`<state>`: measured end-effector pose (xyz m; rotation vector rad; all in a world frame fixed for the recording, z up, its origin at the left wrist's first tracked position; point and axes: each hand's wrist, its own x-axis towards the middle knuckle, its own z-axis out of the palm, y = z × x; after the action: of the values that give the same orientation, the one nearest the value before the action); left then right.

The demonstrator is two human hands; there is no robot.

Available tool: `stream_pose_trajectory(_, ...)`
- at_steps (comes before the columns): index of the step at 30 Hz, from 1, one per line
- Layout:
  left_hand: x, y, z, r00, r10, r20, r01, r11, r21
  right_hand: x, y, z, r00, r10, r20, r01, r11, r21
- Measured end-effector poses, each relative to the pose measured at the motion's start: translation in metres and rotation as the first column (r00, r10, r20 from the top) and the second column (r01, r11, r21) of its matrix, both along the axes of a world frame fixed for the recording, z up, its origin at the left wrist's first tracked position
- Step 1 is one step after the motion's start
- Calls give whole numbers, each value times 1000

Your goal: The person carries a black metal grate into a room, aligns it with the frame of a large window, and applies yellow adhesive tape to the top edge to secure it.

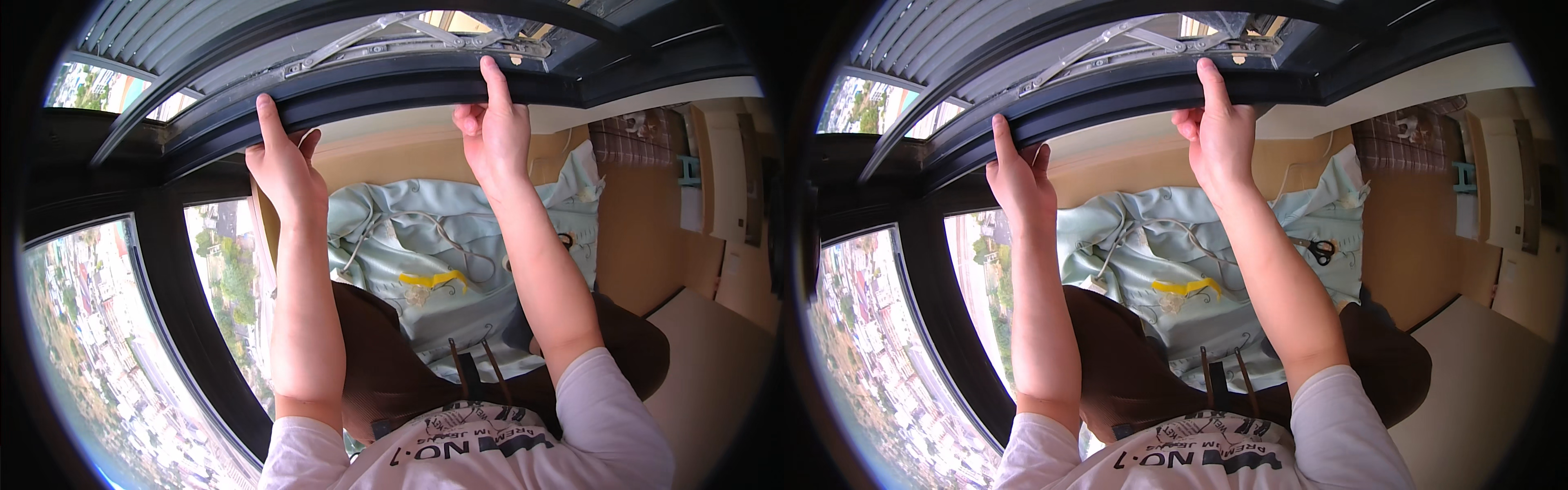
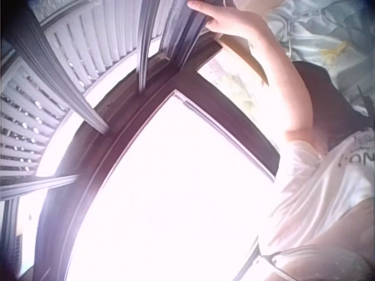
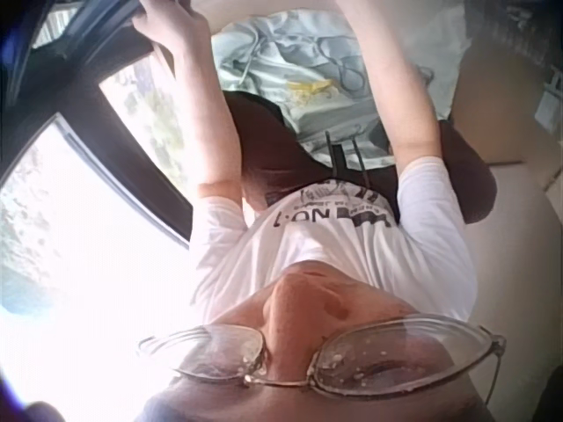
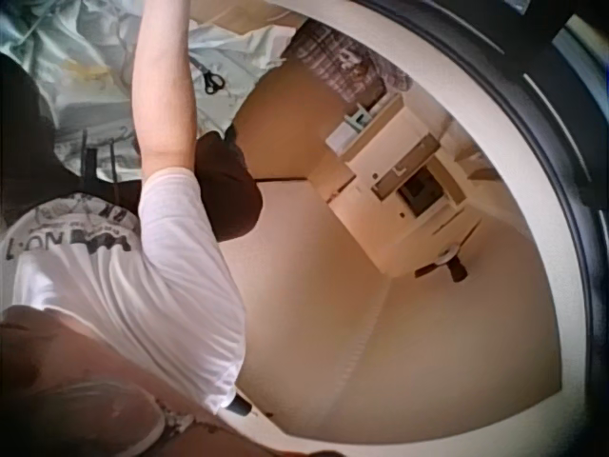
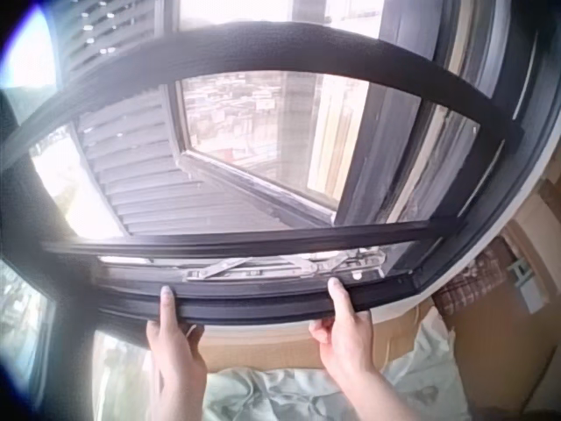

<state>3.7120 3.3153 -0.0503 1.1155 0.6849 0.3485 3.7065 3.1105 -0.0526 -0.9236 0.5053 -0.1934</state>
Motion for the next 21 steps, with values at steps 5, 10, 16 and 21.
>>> stream_pose_trajectory(5, -2, 14, -1, 990, -123, 63, 129, 987, -95, -2, 2, -3, 999, 0, 36, -1, 1000, 4)
stream_pose_trajectory(10, -5, 17, -1, 970, -219, 100, 229, 968, -103, 3, -2, -13, 1000, -16, 20, 16, 1000, 20)
stream_pose_trajectory(16, -2, 24, -1, 963, -262, 60, 267, 958, -105, 0, 2, -5, 999, 4, 51, -3, 1000, -20)
stream_pose_trajectory(21, -3, 19, 1, 971, -239, 2, 233, 945, -229, -2, 4, 1, 1000, -9, 12, 9, 1000, -22)
